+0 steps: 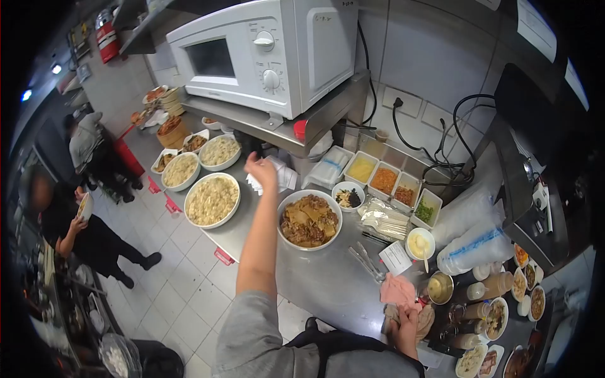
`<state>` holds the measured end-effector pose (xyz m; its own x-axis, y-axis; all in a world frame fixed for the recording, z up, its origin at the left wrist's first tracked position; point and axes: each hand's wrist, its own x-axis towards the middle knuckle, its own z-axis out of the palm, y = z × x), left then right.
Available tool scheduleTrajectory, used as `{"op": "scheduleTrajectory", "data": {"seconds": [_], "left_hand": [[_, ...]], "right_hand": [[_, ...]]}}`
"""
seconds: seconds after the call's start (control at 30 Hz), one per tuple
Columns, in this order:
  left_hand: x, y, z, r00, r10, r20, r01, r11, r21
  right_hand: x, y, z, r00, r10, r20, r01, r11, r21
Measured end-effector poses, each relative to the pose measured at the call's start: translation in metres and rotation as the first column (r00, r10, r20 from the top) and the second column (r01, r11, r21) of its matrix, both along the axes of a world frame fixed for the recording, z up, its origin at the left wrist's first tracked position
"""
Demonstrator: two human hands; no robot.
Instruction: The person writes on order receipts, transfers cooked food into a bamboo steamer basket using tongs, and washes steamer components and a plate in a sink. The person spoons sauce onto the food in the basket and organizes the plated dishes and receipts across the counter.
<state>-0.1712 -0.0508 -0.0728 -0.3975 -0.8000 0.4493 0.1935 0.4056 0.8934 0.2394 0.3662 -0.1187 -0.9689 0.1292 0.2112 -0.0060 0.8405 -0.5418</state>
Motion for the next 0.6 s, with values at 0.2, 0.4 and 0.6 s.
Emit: {"op": "scheduleTrajectory", "data": {"seconds": [0.2, 0.4, 0.6], "left_hand": [[-0.036, -0.073, -0.05, 0.883, -0.15, 0.444, 0.301, 0.908, -0.291], [-0.013, -0.072, -0.035, 0.863, -0.249, 0.439, 0.43, 0.818, -0.381], [0.05, -0.063, 0.031, 0.947, -0.275, 0.167, 0.311, 0.655, -0.689]], "right_hand": [[-0.004, 0.011, -0.032, 0.994, -0.085, -0.07, 0.08, 0.994, -0.079], [-0.01, 0.011, -0.023, 0.995, -0.067, -0.071, 0.07, 0.997, 0.041], [-0.012, 0.013, -0.001, 1.0, -0.001, 0.02, 0.002, 0.999, -0.033]]}}
